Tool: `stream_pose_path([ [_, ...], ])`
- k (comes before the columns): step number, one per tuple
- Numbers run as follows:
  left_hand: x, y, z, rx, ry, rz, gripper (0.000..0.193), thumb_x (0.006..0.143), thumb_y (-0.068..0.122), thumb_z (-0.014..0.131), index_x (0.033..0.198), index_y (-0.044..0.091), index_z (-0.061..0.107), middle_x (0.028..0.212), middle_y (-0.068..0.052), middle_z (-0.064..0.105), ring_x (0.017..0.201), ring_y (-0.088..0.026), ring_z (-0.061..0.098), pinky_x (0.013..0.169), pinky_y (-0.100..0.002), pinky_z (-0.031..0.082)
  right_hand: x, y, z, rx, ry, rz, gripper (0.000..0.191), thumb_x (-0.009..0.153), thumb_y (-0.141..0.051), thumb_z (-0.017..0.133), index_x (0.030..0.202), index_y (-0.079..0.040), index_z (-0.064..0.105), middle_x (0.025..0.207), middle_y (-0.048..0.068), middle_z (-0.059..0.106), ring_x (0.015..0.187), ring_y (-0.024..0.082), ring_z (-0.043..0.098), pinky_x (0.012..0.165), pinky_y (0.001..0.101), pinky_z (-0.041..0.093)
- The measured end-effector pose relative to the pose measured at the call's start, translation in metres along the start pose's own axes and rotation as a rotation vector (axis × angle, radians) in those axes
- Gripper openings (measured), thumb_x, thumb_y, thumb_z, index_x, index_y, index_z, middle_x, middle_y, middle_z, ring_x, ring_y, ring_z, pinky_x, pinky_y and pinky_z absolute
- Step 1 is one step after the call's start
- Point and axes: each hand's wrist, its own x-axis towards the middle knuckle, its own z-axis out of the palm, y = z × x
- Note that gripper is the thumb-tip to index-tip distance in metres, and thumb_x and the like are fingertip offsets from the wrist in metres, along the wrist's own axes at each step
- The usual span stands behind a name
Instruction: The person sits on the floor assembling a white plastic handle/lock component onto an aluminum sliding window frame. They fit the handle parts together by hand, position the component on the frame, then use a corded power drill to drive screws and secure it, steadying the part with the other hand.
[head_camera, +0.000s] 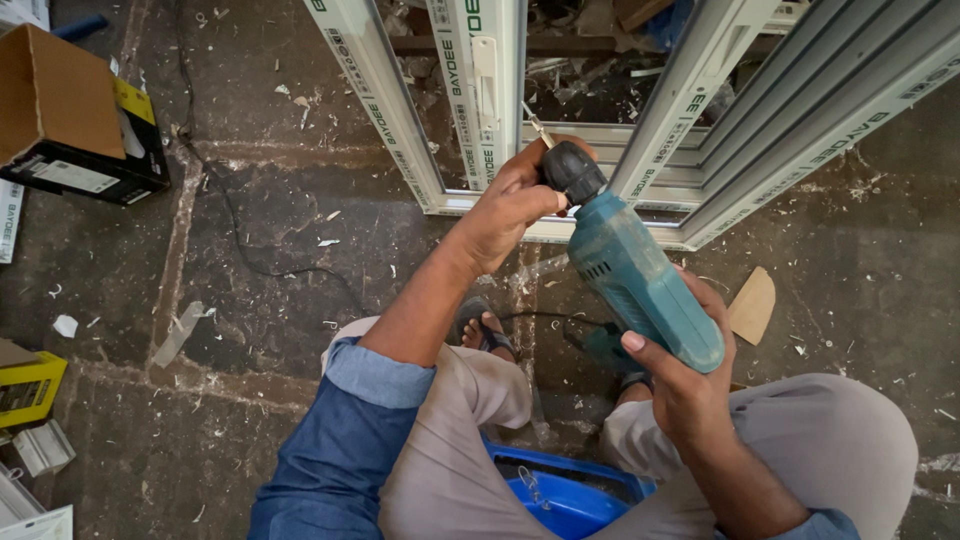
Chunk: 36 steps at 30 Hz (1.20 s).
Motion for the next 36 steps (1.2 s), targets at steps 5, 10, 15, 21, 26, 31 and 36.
stream_pose_path([
  [5, 0.0000, 0.0001, -0.0005, -0.004, -0.003, 0.001, 0.054, 0.084, 0.019, 0.065, 0.136, 0.007, 0.058, 0.114, -0.001, 0.061, 0.102, -0.014, 0.055, 0.093, -0.032, 0.047, -0.0003, 0.0012, -0.0002, 0.010, -0.004, -0.003, 0.080, 0.073, 0.004, 0.077, 0.147, -0.003, 0.046, 0.140, 0.011, 0.055, 0.131, 0.024, 0.056, 0.110, 0.0390, 0.047],
  [10, -0.0005, 0.0012, 0.0003, -0.003, -0.009, 0.002, 0.054, 0.083, 0.017, 0.064, 0.136, 0.007, 0.058, 0.113, -0.001, 0.061, 0.103, -0.014, 0.055, 0.097, -0.033, 0.047, -0.0011, 0.0030, -0.0014, 0.011, -0.007, -0.017, 0.080, 0.073, 0.004, 0.077, 0.147, -0.003, 0.046, 0.140, 0.011, 0.056, 0.132, 0.024, 0.056, 0.112, 0.0392, 0.046],
  [15, -0.0010, 0.0024, 0.0004, -0.003, -0.004, -0.003, 0.054, 0.084, 0.016, 0.063, 0.137, 0.007, 0.057, 0.114, -0.001, 0.061, 0.104, -0.014, 0.055, 0.098, -0.033, 0.047, -0.0007, 0.0044, -0.0025, 0.029, -0.003, -0.013, 0.081, 0.073, 0.004, 0.078, 0.147, -0.004, 0.046, 0.139, 0.010, 0.056, 0.132, 0.024, 0.056, 0.113, 0.0401, 0.046],
  [21, -0.0014, 0.0004, -0.0012, -0.031, -0.027, -0.014, 0.053, 0.086, 0.013, 0.064, 0.138, 0.007, 0.056, 0.116, -0.001, 0.061, 0.105, -0.014, 0.055, 0.097, -0.033, 0.047, -0.0015, 0.0040, -0.0031, 0.028, -0.007, -0.012, 0.081, 0.073, 0.003, 0.077, 0.147, -0.004, 0.046, 0.140, 0.010, 0.056, 0.133, 0.024, 0.055, 0.115, 0.0410, 0.044],
  [26, -0.0009, -0.0011, -0.0032, -0.030, -0.036, -0.012, 0.052, 0.088, 0.012, 0.064, 0.139, 0.007, 0.055, 0.118, -0.001, 0.061, 0.107, -0.014, 0.055, 0.098, -0.033, 0.047, -0.0010, 0.0028, -0.0011, 0.035, -0.006, -0.017, 0.079, 0.074, 0.003, 0.077, 0.147, -0.004, 0.046, 0.140, 0.011, 0.056, 0.133, 0.024, 0.055, 0.115, 0.0409, 0.043],
  [31, -0.0008, -0.0001, -0.0034, -0.050, -0.050, -0.018, 0.053, 0.088, 0.012, 0.065, 0.140, 0.008, 0.055, 0.120, -0.001, 0.060, 0.110, -0.014, 0.056, 0.101, -0.034, 0.047, -0.0012, -0.0011, 0.0001, -0.004, -0.002, -0.002, 0.078, 0.074, 0.000, 0.076, 0.146, -0.004, 0.046, 0.139, 0.011, 0.056, 0.132, 0.024, 0.055, 0.114, 0.0415, 0.045],
  [36, -0.0029, 0.0025, -0.0031, -0.059, -0.055, -0.035, 0.054, 0.089, 0.013, 0.066, 0.141, 0.009, 0.055, 0.121, -0.001, 0.060, 0.108, -0.014, 0.055, 0.099, -0.034, 0.048, -0.0013, -0.0024, 0.0021, 0.011, -0.006, -0.015, 0.078, 0.074, 0.001, 0.077, 0.146, -0.003, 0.047, 0.138, 0.012, 0.057, 0.131, 0.025, 0.056, 0.114, 0.0413, 0.044],
])
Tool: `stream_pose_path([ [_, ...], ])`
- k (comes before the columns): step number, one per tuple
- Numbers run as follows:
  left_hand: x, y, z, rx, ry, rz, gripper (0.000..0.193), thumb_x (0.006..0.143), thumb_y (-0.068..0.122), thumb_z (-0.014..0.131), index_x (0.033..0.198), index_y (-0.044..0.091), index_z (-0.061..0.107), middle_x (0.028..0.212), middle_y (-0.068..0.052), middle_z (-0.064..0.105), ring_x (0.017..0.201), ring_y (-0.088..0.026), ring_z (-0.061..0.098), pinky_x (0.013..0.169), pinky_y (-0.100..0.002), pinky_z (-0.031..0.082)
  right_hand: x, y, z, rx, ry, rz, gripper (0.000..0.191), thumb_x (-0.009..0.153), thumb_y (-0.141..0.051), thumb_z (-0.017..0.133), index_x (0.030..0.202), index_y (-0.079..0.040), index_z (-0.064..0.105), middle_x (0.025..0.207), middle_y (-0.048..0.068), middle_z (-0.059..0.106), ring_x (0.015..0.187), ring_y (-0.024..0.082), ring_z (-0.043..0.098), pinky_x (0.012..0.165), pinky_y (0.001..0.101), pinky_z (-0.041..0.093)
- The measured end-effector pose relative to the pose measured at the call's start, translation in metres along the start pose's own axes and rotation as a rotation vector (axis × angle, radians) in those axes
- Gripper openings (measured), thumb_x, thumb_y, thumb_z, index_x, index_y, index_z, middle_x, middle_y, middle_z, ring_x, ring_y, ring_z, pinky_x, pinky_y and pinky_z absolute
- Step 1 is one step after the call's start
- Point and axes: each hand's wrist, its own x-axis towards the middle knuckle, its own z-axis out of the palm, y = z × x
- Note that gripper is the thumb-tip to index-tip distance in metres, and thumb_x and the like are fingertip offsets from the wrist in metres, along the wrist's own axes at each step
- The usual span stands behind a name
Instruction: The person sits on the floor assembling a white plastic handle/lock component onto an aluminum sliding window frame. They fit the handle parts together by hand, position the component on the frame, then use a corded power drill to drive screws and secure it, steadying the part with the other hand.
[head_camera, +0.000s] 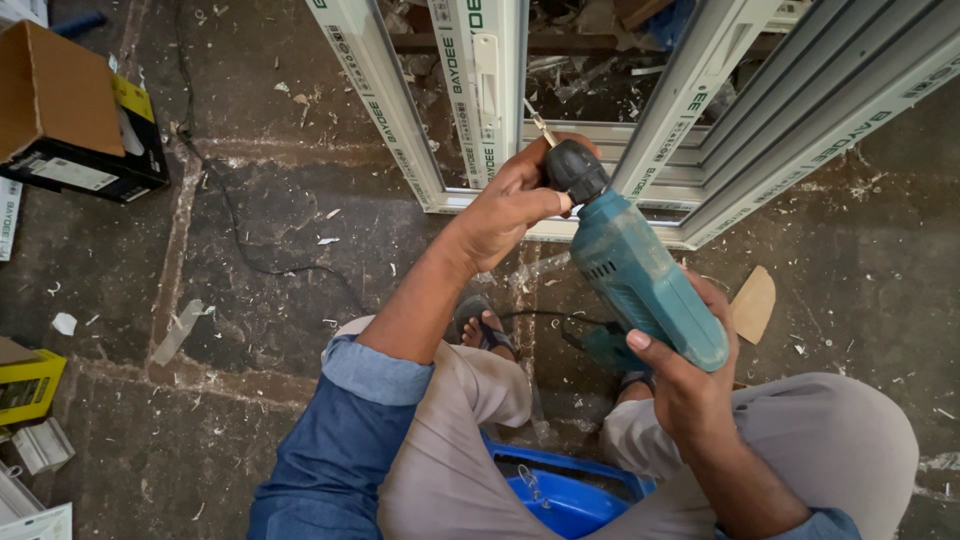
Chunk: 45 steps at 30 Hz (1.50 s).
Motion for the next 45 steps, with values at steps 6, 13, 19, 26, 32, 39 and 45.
stream_pose_path([
  [6, -0.0003, 0.0006, 0.0006, 0.004, 0.012, -0.012, 0.055, 0.089, 0.012, 0.066, 0.142, 0.009, 0.054, 0.122, -0.001, 0.061, 0.109, -0.014, 0.056, 0.099, -0.034, 0.048, -0.0002, -0.0011, 0.0004, 0.017, 0.008, 0.018, 0.078, 0.072, 0.001, 0.076, 0.145, -0.004, 0.047, 0.137, 0.010, 0.056, 0.131, 0.024, 0.056, 0.114, 0.0418, 0.044],
  [13, -0.0005, 0.0002, -0.0008, 0.002, 0.002, -0.022, 0.055, 0.090, 0.011, 0.067, 0.143, 0.010, 0.054, 0.123, -0.002, 0.062, 0.115, -0.015, 0.057, 0.103, -0.036, 0.048, 0.0001, -0.0013, 0.0003, 0.002, 0.005, 0.013, 0.078, 0.072, 0.001, 0.076, 0.144, -0.004, 0.047, 0.137, 0.011, 0.057, 0.131, 0.024, 0.056, 0.114, 0.0415, 0.044],
  [19, -0.0006, -0.0003, -0.0020, 0.013, 0.012, -0.034, 0.056, 0.088, 0.012, 0.068, 0.143, 0.011, 0.054, 0.124, -0.002, 0.062, 0.117, -0.016, 0.057, 0.105, -0.037, 0.047, 0.0006, -0.0015, 0.0016, 0.008, 0.015, 0.018, 0.079, 0.071, 0.001, 0.076, 0.144, -0.004, 0.046, 0.136, 0.010, 0.056, 0.130, 0.025, 0.055, 0.114, 0.0416, 0.044],
  [26, -0.0006, -0.0005, -0.0030, 0.010, 0.004, -0.034, 0.057, 0.089, 0.011, 0.068, 0.145, 0.011, 0.054, 0.126, -0.003, 0.062, 0.120, -0.017, 0.057, 0.108, -0.038, 0.047, 0.0003, -0.0033, 0.0008, -0.030, 0.005, 0.022, 0.079, 0.072, -0.001, 0.075, 0.146, -0.004, 0.046, 0.137, 0.011, 0.055, 0.131, 0.026, 0.054, 0.113, 0.0423, 0.043],
  [32, -0.0002, 0.0006, -0.0021, 0.005, 0.008, -0.038, 0.058, 0.089, 0.009, 0.067, 0.145, 0.010, 0.053, 0.129, -0.003, 0.062, 0.123, -0.017, 0.057, 0.111, -0.038, 0.045, 0.0012, -0.0020, 0.0014, 0.002, 0.009, 0.017, 0.079, 0.072, 0.000, 0.075, 0.145, -0.005, 0.045, 0.138, 0.011, 0.055, 0.132, 0.025, 0.054, 0.114, 0.0417, 0.043],
  [39, -0.0013, 0.0021, -0.0013, 0.003, 0.012, -0.047, 0.059, 0.088, 0.007, 0.068, 0.145, 0.009, 0.053, 0.129, -0.004, 0.062, 0.123, -0.017, 0.057, 0.112, -0.037, 0.045, 0.0003, -0.0019, 0.0009, 0.009, 0.002, 0.024, 0.078, 0.072, 0.000, 0.074, 0.145, -0.005, 0.046, 0.137, 0.011, 0.055, 0.131, 0.025, 0.055, 0.113, 0.0414, 0.044],
  [45, 0.0001, 0.0025, -0.0018, 0.031, 0.018, -0.047, 0.058, 0.088, 0.006, 0.068, 0.145, 0.010, 0.054, 0.129, -0.004, 0.062, 0.123, -0.017, 0.057, 0.112, -0.038, 0.045, 0.0002, -0.0016, 0.0015, 0.025, 0.004, 0.020, 0.077, 0.072, 0.001, 0.074, 0.145, -0.005, 0.047, 0.137, 0.011, 0.055, 0.131, 0.026, 0.054, 0.114, 0.0415, 0.043],
])
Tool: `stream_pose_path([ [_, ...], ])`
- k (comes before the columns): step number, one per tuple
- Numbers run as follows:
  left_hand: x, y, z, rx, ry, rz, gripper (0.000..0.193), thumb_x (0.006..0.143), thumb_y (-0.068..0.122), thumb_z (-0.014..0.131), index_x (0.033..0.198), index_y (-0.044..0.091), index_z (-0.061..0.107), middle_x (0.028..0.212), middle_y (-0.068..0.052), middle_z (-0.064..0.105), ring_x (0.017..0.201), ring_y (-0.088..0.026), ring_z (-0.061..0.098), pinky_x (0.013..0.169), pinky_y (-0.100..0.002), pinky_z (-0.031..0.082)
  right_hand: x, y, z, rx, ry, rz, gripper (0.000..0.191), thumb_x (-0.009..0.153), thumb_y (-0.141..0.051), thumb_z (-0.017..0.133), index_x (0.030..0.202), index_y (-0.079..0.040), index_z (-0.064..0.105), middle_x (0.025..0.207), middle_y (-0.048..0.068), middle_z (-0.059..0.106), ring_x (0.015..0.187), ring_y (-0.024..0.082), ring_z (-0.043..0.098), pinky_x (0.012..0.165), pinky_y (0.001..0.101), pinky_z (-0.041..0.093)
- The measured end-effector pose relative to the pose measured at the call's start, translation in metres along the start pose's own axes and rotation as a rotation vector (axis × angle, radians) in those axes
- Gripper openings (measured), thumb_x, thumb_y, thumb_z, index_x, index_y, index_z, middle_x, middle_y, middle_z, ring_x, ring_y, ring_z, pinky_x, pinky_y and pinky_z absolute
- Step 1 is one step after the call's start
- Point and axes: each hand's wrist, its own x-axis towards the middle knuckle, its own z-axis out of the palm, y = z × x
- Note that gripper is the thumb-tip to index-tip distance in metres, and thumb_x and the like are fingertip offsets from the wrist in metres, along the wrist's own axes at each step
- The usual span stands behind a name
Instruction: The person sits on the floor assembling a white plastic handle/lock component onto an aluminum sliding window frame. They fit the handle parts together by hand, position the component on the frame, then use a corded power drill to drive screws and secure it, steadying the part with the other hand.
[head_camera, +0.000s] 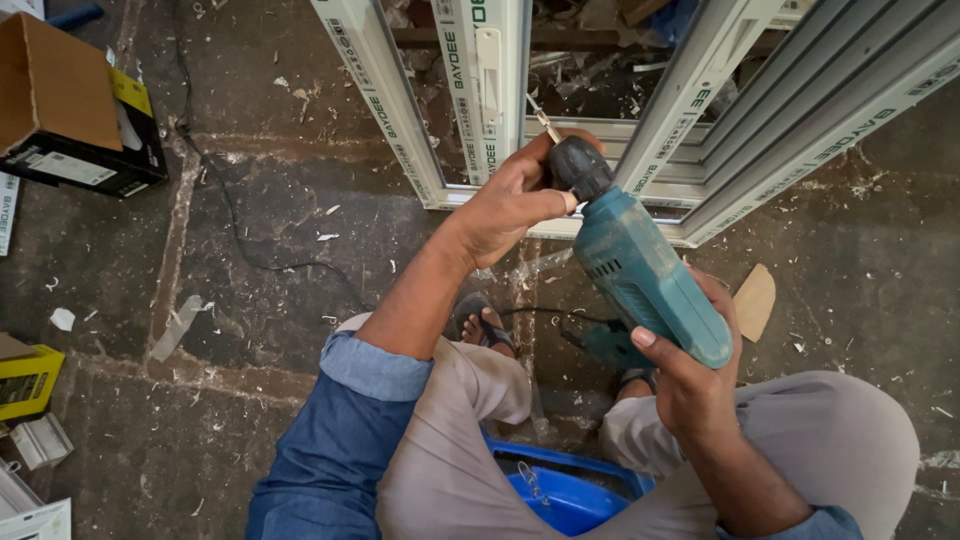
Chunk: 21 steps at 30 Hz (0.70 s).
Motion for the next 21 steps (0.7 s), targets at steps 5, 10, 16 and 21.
stream_pose_path([
  [5, 0.000, -0.002, -0.001, 0.013, 0.007, 0.004, 0.058, 0.088, 0.006, 0.068, 0.144, 0.010, 0.054, 0.129, -0.003, 0.062, 0.123, -0.017, 0.057, 0.112, -0.038, 0.045, 0.000, 0.000, 0.000, 0.006, -0.001, -0.010, 0.077, 0.072, 0.001, 0.074, 0.144, -0.005, 0.046, 0.138, 0.011, 0.055, 0.132, 0.025, 0.054, 0.114, 0.0414, 0.043],
  [10, 0.005, -0.010, 0.000, 0.064, 0.023, 0.014, 0.061, 0.083, 0.009, 0.066, 0.143, 0.008, 0.052, 0.127, -0.005, 0.064, 0.121, -0.016, 0.060, 0.110, -0.036, 0.047, 0.002, 0.000, 0.001, 0.007, 0.001, -0.006, 0.076, 0.072, 0.001, 0.074, 0.143, -0.005, 0.047, 0.136, 0.010, 0.056, 0.130, 0.025, 0.055, 0.113, 0.0412, 0.044],
  [16, 0.002, -0.012, -0.006, -0.067, -0.079, 0.080, 0.061, 0.089, 0.021, 0.055, 0.147, 0.004, 0.051, 0.130, -0.005, 0.064, 0.118, -0.016, 0.058, 0.103, -0.034, 0.047, 0.002, -0.002, 0.002, -0.005, -0.001, -0.023, 0.074, 0.072, 0.002, 0.074, 0.141, -0.003, 0.049, 0.134, 0.010, 0.058, 0.128, 0.023, 0.057, 0.113, 0.0387, 0.043],
  [21, 0.002, -0.011, -0.004, -0.014, -0.024, 0.046, 0.058, 0.089, 0.021, 0.055, 0.144, 0.005, 0.052, 0.129, -0.004, 0.063, 0.117, -0.014, 0.058, 0.099, -0.033, 0.048, 0.001, -0.002, 0.002, 0.009, 0.001, -0.011, 0.072, 0.072, 0.003, 0.073, 0.140, -0.003, 0.049, 0.131, 0.010, 0.058, 0.126, 0.023, 0.056, 0.112, 0.0388, 0.043],
])
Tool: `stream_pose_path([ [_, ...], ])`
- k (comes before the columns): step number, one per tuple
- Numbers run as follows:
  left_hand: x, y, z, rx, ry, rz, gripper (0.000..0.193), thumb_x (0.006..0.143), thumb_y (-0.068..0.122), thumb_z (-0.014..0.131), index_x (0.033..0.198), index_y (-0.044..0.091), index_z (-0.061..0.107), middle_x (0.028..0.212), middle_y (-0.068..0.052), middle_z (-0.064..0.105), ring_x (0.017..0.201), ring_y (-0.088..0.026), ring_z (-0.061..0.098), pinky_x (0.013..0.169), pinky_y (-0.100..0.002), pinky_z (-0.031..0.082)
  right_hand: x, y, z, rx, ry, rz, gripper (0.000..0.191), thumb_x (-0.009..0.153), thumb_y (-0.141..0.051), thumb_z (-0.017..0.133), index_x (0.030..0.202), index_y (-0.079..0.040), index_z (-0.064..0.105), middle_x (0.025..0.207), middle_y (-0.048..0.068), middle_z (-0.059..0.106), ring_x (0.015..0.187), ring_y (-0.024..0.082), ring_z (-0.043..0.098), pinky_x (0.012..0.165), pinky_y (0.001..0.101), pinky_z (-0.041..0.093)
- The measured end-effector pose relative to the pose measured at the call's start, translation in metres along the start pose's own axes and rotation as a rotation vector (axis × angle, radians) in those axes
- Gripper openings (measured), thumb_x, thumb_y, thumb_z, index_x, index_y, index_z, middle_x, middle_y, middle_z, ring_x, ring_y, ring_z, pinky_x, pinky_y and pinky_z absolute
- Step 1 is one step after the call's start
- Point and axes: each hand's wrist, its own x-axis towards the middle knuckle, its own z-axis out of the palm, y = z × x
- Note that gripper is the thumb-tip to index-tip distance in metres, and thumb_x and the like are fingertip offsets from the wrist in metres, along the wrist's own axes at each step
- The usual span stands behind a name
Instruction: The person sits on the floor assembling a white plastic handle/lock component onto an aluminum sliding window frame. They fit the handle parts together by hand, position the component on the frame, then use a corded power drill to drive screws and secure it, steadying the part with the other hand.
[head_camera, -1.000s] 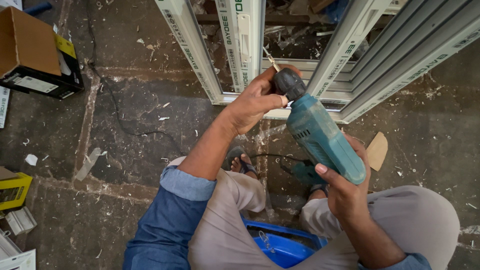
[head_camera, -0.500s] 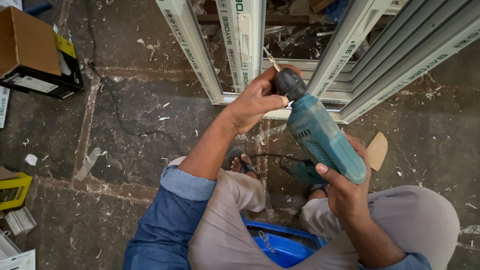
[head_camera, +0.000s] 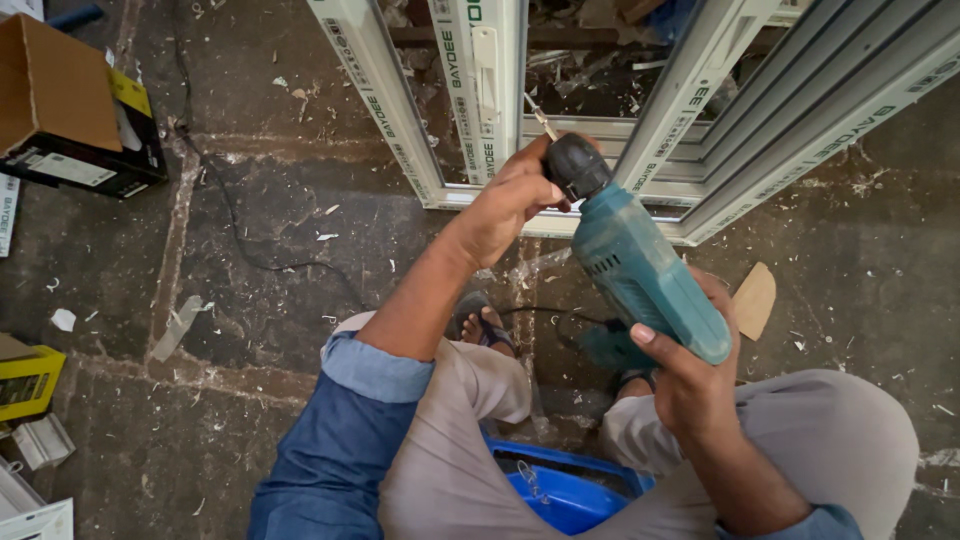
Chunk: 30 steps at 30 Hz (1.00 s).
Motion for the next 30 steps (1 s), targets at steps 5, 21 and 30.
stream_pose_path([
  [5, 0.000, -0.002, -0.001, 0.056, 0.013, 0.008, 0.054, 0.091, 0.020, 0.056, 0.143, 0.005, 0.053, 0.127, -0.004, 0.064, 0.115, -0.015, 0.057, 0.097, -0.033, 0.048, 0.000, 0.000, 0.000, 0.013, 0.013, 0.021, 0.073, 0.071, 0.002, 0.071, 0.141, -0.004, 0.049, 0.133, 0.010, 0.058, 0.128, 0.024, 0.055, 0.112, 0.0388, 0.042],
  [21, 0.008, -0.008, -0.004, 0.190, 0.103, -0.046, 0.047, 0.095, 0.022, 0.050, 0.138, 0.006, 0.060, 0.111, -0.001, 0.063, 0.097, -0.011, 0.054, 0.085, -0.029, 0.048, 0.006, -0.008, 0.006, 0.133, 0.063, 0.200, 0.075, 0.071, -0.005, 0.068, 0.143, -0.004, 0.046, 0.130, 0.013, 0.058, 0.125, 0.030, 0.057, 0.108, 0.0439, 0.045],
  [30, 0.009, -0.009, -0.004, 0.208, 0.116, -0.030, 0.036, 0.097, 0.027, 0.056, 0.126, 0.005, 0.061, 0.100, -0.001, 0.058, 0.092, -0.012, 0.053, 0.083, -0.030, 0.049, 0.005, -0.011, 0.008, 0.140, 0.064, 0.227, 0.073, 0.074, -0.009, 0.064, 0.144, -0.003, 0.046, 0.129, 0.015, 0.058, 0.121, 0.033, 0.058, 0.105, 0.0473, 0.048],
])
